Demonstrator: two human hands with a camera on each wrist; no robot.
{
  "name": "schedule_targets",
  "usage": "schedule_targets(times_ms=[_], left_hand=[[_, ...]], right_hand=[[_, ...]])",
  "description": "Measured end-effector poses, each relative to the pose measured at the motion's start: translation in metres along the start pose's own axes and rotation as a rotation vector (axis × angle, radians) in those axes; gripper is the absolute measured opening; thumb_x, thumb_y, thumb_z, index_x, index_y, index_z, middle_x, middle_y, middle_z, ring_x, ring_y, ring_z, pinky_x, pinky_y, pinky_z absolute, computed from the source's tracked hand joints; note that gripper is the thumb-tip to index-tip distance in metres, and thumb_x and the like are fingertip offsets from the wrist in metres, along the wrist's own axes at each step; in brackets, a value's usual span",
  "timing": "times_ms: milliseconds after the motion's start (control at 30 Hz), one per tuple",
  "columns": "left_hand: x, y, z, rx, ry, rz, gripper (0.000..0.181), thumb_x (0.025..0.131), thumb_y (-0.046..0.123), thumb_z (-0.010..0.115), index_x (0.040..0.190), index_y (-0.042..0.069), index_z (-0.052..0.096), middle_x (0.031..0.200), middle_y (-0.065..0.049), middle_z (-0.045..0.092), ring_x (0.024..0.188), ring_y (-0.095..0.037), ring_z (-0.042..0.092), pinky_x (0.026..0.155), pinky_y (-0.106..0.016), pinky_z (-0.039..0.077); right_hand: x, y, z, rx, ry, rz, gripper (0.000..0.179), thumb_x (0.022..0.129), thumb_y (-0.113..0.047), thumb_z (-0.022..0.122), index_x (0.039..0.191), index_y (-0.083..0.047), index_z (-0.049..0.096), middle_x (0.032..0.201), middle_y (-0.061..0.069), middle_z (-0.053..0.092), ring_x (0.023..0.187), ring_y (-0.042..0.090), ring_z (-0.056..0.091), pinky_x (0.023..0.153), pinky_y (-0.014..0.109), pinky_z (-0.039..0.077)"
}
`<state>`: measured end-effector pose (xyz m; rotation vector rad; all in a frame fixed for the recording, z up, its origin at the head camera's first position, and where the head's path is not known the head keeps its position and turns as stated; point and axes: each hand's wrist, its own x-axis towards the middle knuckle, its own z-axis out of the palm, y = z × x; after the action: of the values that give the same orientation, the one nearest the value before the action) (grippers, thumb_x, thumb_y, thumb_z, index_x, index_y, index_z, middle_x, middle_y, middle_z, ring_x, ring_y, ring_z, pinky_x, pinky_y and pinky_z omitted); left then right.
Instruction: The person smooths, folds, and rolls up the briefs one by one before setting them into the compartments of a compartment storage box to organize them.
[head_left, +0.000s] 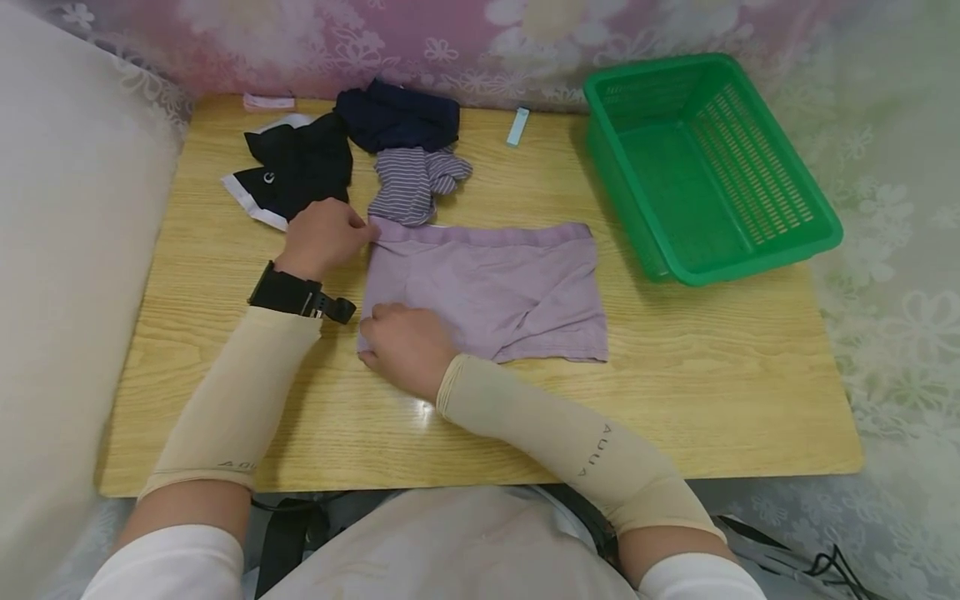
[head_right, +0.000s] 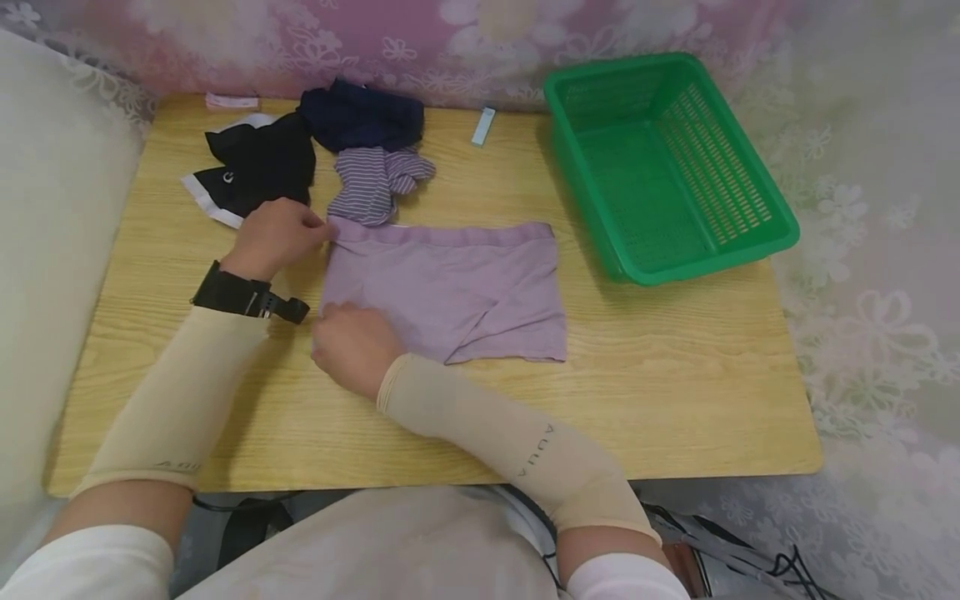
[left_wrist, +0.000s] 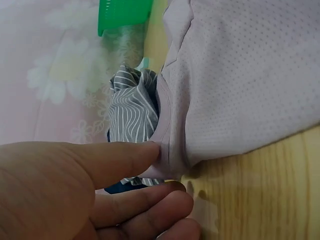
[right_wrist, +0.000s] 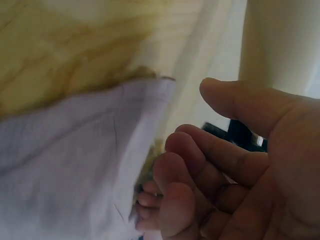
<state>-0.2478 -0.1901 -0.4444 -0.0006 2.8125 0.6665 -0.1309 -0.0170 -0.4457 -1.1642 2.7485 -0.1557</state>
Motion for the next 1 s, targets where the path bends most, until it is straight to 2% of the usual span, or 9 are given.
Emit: schedule_targets(times_ms=[300,600,1000], left_hand=[[0.002,0.002,0.004,-0.022,0.007,0.022,0.033,0.098,0.036,0.065,0.100,0.008,0.082,0.094,-0.010,0.070,0.078,-0.029,0.057,0.057,-0.039,0.042],[0.004,-0.003,0.007,-0.027,0.016,0.028,0.030,0.099,0.032,0.065,0.094,0.006,0.080,0.089,-0.010,0.067,0.079,-0.029,0.055,0.058,-0.038,0.040],[0.005,-0.004,0.007,-0.045,0.026,0.074,0.027,0.100,0.028,0.064,0.083,0.008,0.069,0.080,-0.008,0.059,0.075,-0.029,0.053,0.058,-0.039,0.038]], right_hand=[[0.007,-0.004,0.011,-0.012,-0.075,0.005,0.029,0.100,-0.043,0.067,0.109,-0.017,0.075,0.098,0.000,0.068,0.088,0.019,0.067,0.070,0.037,0.058],[0.011,-0.006,0.017,-0.020,-0.033,-0.010,0.024,0.103,-0.035,0.064,0.112,-0.017,0.076,0.098,-0.001,0.069,0.086,0.018,0.067,0.066,0.035,0.058],[0.007,-0.005,0.018,-0.021,-0.009,-0.063,0.020,0.102,-0.028,0.064,0.114,-0.015,0.075,0.097,0.001,0.070,0.083,0.018,0.067,0.066,0.033,0.058]])
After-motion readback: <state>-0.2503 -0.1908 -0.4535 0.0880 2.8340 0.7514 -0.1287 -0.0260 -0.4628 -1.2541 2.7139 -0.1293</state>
